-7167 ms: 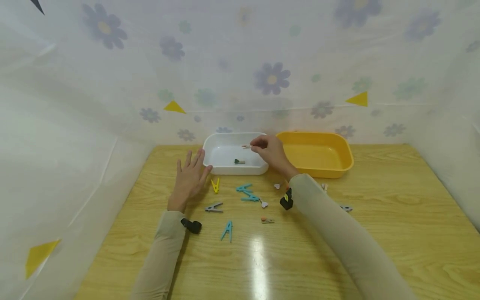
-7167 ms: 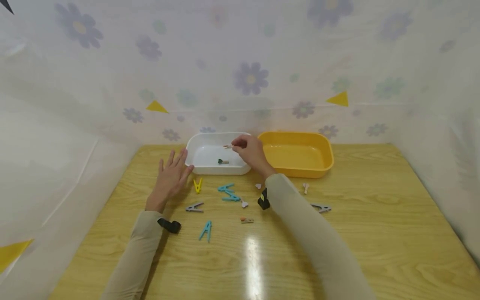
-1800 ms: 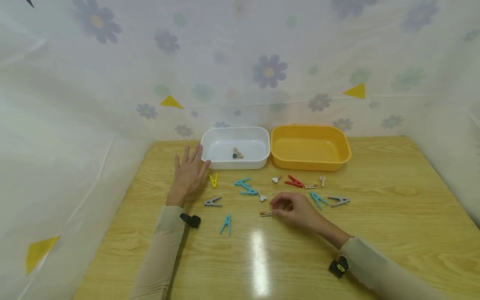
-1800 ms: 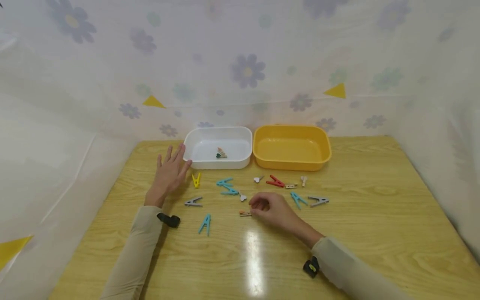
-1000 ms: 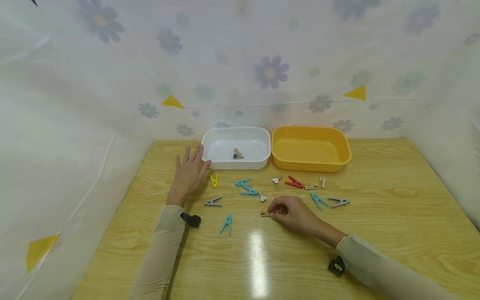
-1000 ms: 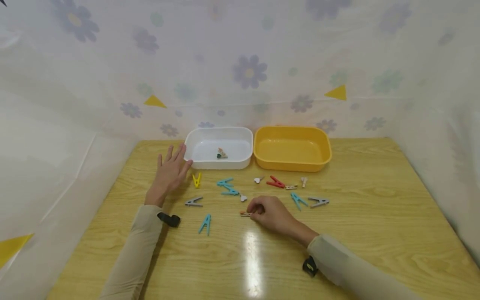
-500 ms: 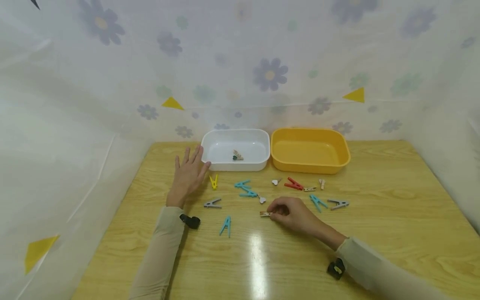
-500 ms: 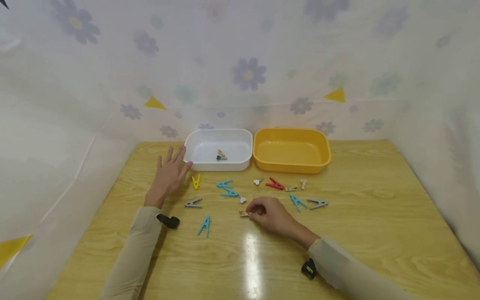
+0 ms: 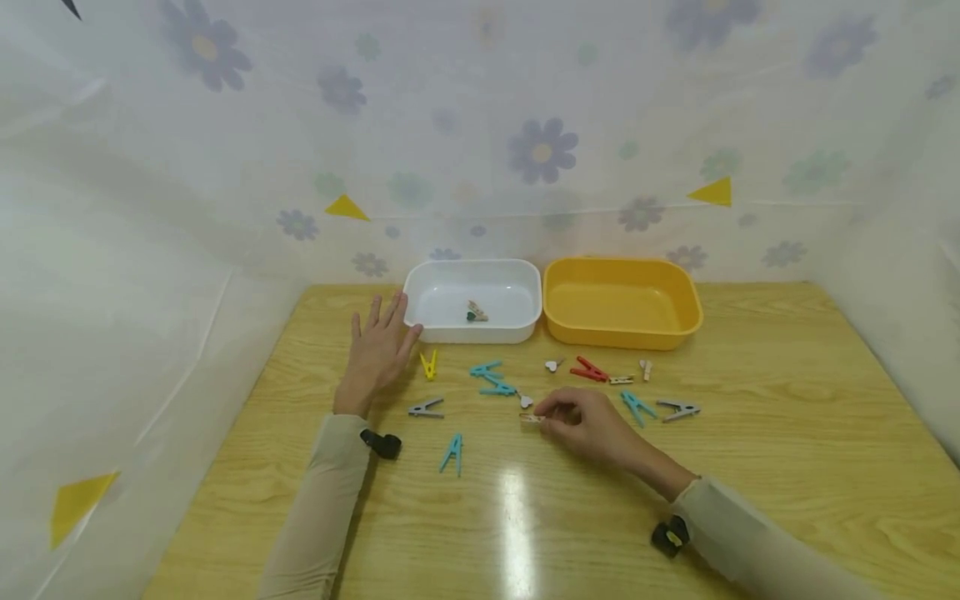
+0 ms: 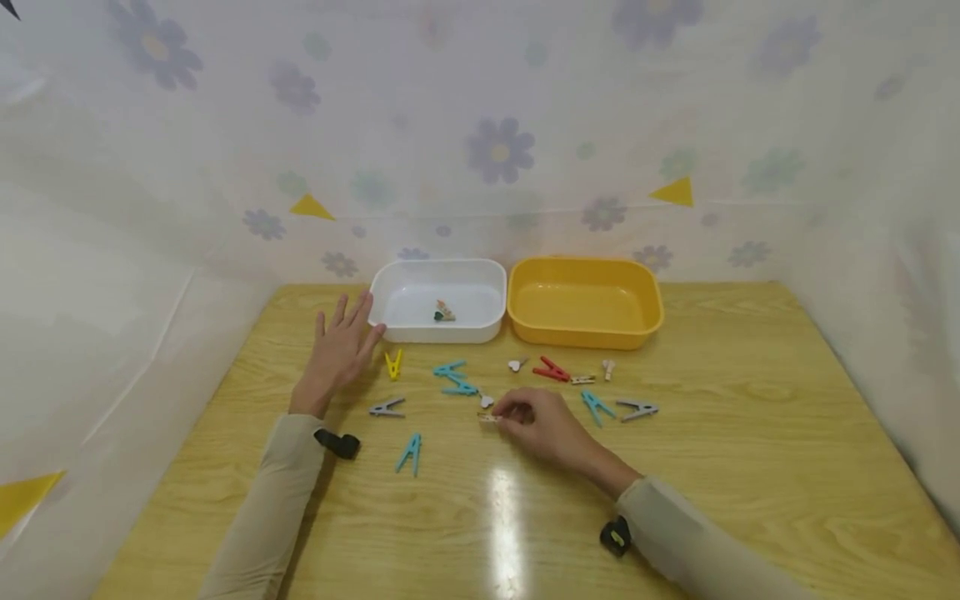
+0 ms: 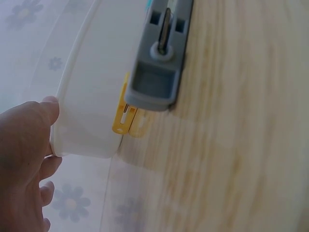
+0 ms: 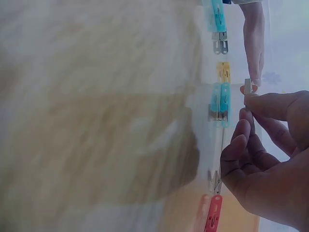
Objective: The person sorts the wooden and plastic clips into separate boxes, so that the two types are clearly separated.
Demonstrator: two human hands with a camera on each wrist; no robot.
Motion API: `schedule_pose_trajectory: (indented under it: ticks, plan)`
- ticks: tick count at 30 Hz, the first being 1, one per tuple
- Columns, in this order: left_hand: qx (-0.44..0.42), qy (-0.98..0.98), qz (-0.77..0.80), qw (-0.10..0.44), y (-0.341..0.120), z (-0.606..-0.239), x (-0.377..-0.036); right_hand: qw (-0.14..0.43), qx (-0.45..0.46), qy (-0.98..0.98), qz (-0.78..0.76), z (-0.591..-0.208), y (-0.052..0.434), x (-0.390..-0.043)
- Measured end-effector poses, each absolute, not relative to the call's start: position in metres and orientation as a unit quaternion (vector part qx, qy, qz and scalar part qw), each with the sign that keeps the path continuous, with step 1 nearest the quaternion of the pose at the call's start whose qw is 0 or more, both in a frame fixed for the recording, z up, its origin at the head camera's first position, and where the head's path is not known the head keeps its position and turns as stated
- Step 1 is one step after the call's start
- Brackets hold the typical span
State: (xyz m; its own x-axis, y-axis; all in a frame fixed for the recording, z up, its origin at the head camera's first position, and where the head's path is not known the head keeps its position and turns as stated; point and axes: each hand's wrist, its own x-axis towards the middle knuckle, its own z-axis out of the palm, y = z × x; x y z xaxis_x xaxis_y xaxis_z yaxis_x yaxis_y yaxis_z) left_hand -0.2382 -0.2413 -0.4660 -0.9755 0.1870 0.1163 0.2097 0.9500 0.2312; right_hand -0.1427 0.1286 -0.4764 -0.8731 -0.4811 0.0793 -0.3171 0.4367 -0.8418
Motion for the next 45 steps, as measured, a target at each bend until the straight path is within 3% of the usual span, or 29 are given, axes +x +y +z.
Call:
schedule_pose_trajectory:
  ticks: [20, 32, 45]
  plan:
    - [-0.099, -0.985, -0.136, 0.043, -0.241, -0.467, -0.238, 0.016, -0.250, 0.839, -0.482, -0.457, 0.122, -0.161]
    - [-0.100, -0.985, -0.137, 0.042, -0.241, -0.465, -0.237, 0.027, -0.233, 0.828, -0.509, -0.442, 0.116, -0.175]
    - [-0.102, -0.985, -0.132, 0.042, -0.241, -0.465, -0.237, -0.001, -0.241, 0.824, -0.513, -0.435, 0.109, -0.204]
